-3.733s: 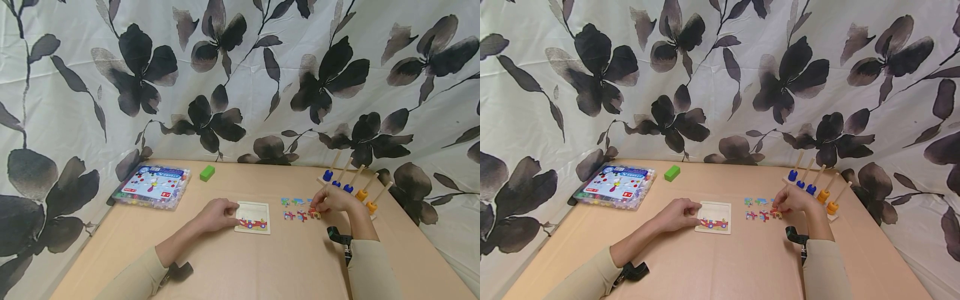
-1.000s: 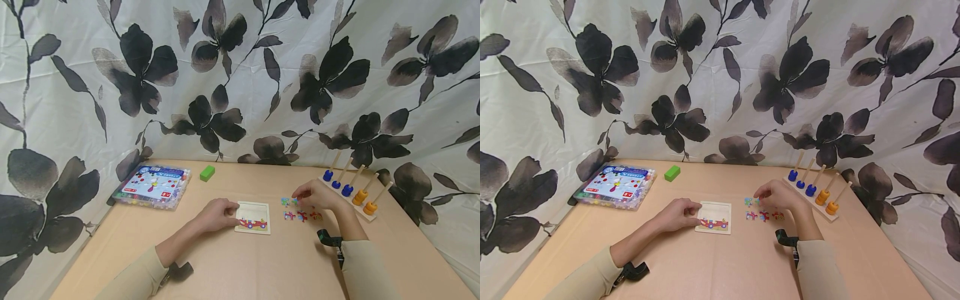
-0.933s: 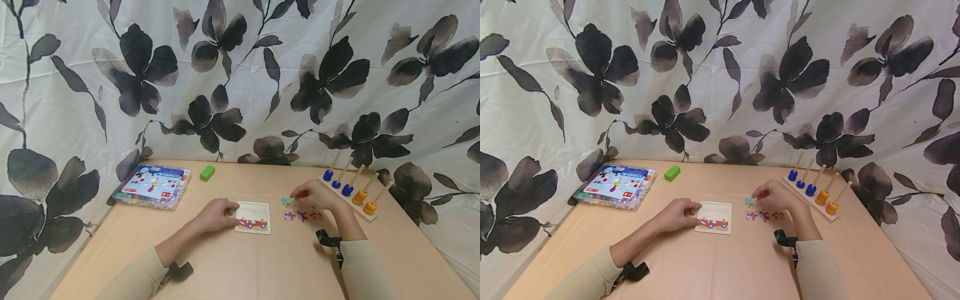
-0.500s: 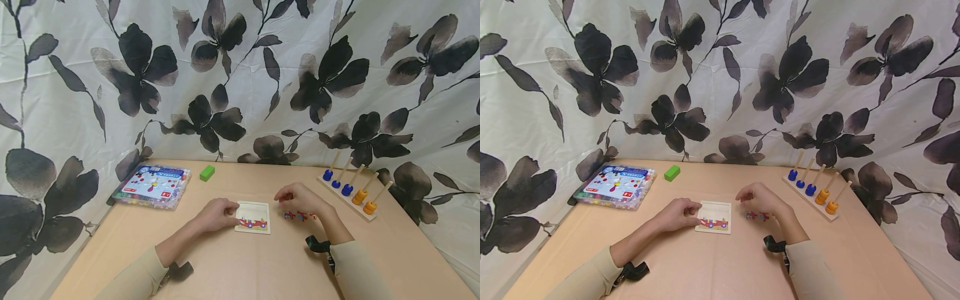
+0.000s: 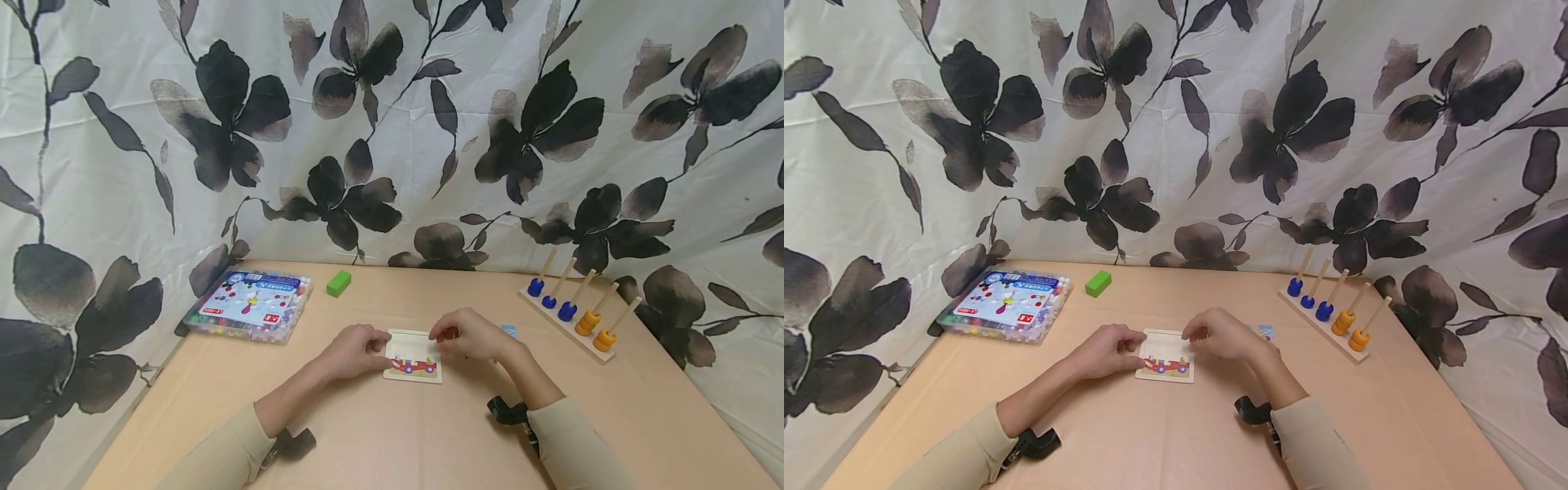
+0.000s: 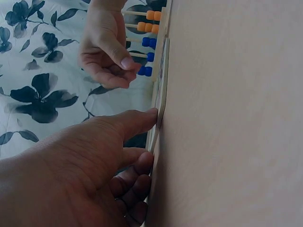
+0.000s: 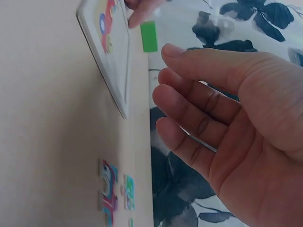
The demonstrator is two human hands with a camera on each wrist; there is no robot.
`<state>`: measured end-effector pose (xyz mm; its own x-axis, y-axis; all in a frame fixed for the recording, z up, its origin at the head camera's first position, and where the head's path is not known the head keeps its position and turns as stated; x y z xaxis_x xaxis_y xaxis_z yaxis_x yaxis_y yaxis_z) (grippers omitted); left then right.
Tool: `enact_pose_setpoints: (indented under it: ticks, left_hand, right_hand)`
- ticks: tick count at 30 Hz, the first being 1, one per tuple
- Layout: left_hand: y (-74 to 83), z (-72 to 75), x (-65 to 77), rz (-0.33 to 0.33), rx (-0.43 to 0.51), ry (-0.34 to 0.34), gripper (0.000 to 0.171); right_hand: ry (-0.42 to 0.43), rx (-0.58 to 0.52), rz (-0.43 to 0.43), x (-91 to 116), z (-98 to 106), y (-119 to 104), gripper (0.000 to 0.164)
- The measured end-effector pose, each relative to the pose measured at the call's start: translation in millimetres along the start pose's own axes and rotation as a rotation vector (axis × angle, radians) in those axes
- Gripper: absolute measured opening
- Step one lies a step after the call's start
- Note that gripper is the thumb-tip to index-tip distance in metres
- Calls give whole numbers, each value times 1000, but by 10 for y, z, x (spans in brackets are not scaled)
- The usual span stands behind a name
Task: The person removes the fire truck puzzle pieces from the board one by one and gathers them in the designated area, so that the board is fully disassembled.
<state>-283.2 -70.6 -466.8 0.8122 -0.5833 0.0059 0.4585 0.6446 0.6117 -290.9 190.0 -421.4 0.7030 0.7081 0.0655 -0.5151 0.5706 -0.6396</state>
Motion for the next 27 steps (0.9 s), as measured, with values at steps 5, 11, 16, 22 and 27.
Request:
enact_pose_setpoints:
  ticks: [5, 11, 16, 22, 27]
  left_hand:
    - [-4, -6, -3, 0, -1, -7, 44]
    - [-3, -2, 2, 0, 6, -2, 48]
    - [9, 5, 10, -5, 0, 3, 46]
    - [22, 3, 6, -25, -12, 7, 42]
    - [26, 10, 1, -28, -13, 11, 42]
  right_hand:
    - [-24, 0, 16, -47, -83, -51, 13]
    - [-29, 9, 29, -71, -151, -121, 14]
    - [-19, 47, 41, -92, -186, -179, 15]
    - [7, 67, 52, -146, -238, -242, 16]
    - [17, 45, 42, -193, -291, -278, 17]
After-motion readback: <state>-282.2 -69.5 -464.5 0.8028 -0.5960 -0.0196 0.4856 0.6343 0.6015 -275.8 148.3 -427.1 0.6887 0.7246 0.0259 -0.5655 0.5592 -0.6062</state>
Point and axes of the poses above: each hand's wrist, its own x-axis away from the middle knuckle, its own z-axis out of the back of the hand, y = z × x, the point moved 3 cm from there along -x, towards the middle knuckle, and after that the axes turned 8 degrees about -y, right-handed, at the moved point
